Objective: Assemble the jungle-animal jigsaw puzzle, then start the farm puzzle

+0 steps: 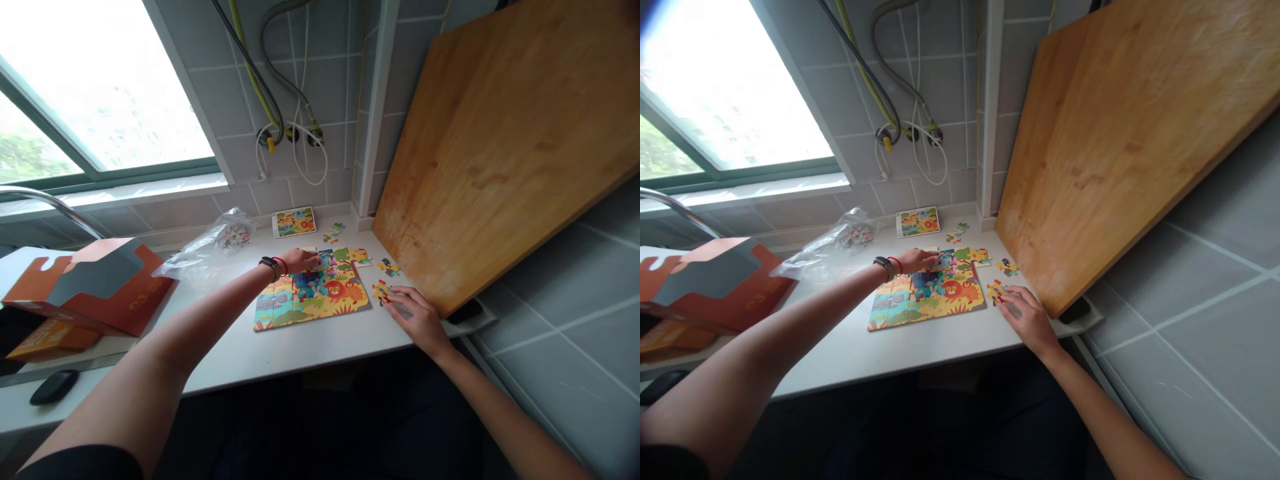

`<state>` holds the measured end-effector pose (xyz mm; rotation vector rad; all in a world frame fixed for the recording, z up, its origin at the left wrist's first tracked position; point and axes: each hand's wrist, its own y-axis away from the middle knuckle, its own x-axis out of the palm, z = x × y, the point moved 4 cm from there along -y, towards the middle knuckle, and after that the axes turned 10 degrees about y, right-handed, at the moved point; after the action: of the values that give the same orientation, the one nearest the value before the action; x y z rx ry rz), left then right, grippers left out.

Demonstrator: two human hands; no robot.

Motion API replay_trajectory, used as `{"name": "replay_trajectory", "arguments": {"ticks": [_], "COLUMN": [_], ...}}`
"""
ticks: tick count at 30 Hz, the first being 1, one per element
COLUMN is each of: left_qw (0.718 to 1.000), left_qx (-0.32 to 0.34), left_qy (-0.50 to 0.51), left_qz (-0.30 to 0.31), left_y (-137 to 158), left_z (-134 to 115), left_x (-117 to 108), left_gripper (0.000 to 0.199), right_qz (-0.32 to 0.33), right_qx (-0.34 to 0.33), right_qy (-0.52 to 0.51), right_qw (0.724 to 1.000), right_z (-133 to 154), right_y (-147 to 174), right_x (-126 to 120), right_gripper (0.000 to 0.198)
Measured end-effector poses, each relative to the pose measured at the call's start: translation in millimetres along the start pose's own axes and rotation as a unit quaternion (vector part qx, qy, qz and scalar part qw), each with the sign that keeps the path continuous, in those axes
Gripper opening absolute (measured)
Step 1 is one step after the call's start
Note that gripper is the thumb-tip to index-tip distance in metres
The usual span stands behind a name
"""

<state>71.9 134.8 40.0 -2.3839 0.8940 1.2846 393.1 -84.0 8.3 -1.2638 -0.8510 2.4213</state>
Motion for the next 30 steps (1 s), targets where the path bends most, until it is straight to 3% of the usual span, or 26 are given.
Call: {"name": "replay_trajectory", "arguments": {"ticks": [4, 7, 11, 14, 18, 21, 30], "left_qw": [0.989, 0.969, 0.947, 0.941, 0.947, 0.947, 0.975], "left_qx": [-0.022, -0.032, -0.032, 0.012, 0.111, 0.142, 0.127], "left_qy": [0.119, 0.188, 0.236, 0.218, 0.163, 0.160, 0.071], "left_qz": [-0.088, -0.158, -0.215, -0.260, -0.253, -0.240, -0.169], "left_y": [10.2, 34.7, 77.4, 103.2, 120.9, 125.3, 123.2], "left_z": [11.9, 24.3, 39.5, 46.8, 46.9, 44.3, 40.5], "left_x": [-21.3, -27.6, -19.8, -11.6, -1.2, 1.6, 11.2], "left_gripper": [0.096, 0.106, 0.095, 0.079, 0.068, 0.061, 0.048], "right_qz": [0.001, 0.060, 0.154, 0.189, 0.253, 0.264, 0.271], "right_qx": [-0.008, -0.024, -0.083, -0.124, -0.154, -0.180, -0.215], "right_qy": [-0.031, -0.074, -0.120, -0.121, -0.103, -0.100, -0.080], "right_qw": [0.999, 0.995, 0.977, 0.967, 0.950, 0.942, 0.935], "right_z": [17.6, 46.1, 85.8, 101.9, 105.9, 103.3, 97.7], "right_y": [-14.4, -36.8, -77.0, -105.4, -125.1, -127.7, -130.9], "right_x": [2.7, 24.9, 78.0, 119.6, 160.7, 174.2, 180.7], "right_gripper": [0.016, 0.017, 0.023, 0.027, 0.026, 0.021, 0.020]}}
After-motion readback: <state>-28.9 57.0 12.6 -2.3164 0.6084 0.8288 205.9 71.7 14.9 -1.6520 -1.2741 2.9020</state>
